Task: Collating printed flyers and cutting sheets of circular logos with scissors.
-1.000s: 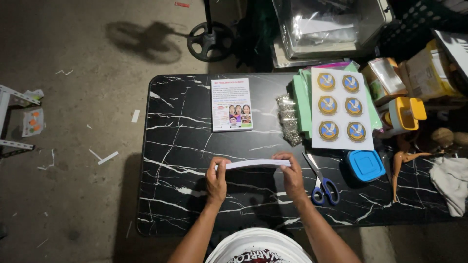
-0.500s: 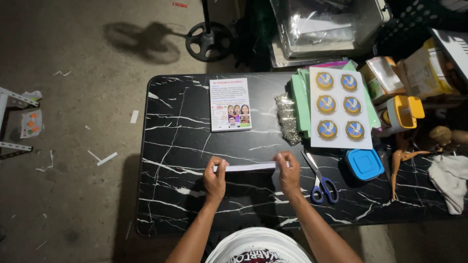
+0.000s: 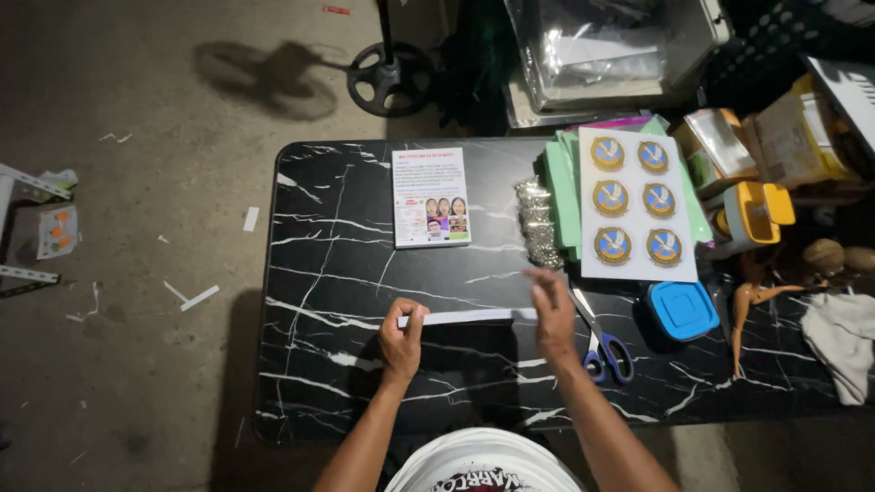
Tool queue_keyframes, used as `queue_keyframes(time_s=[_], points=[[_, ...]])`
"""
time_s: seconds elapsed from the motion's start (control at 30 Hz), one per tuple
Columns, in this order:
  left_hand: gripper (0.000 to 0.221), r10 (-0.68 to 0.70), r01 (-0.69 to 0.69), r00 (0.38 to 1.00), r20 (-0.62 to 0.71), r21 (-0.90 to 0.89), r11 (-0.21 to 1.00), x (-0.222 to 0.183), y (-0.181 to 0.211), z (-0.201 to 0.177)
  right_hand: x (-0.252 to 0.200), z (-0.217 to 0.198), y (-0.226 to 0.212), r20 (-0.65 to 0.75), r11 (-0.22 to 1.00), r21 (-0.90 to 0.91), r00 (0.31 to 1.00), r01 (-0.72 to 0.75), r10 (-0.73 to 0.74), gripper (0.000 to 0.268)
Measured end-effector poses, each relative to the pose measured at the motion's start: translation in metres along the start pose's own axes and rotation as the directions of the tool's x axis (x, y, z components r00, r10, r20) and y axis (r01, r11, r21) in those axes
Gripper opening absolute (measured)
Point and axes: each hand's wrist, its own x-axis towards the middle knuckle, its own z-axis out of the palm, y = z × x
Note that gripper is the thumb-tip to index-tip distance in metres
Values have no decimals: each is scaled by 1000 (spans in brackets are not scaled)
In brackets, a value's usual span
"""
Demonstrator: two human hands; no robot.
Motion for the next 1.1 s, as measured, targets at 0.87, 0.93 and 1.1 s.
queue_keyframes(time_s=[0.87, 0.93, 1.1], points=[[39, -117, 153, 986, 123, -348, 925, 17, 23, -29, 15, 28, -34, 578, 834, -545, 762, 93, 293, 22], [44, -125, 127, 992, 33, -399, 908, 20, 45, -28, 19, 20, -34, 497, 840, -317, 677, -440, 543, 27], [46, -240, 324, 920, 309, -261, 909, 4, 37, -13, 8, 25, -48, 536, 940, -191, 772, -284, 342, 37]])
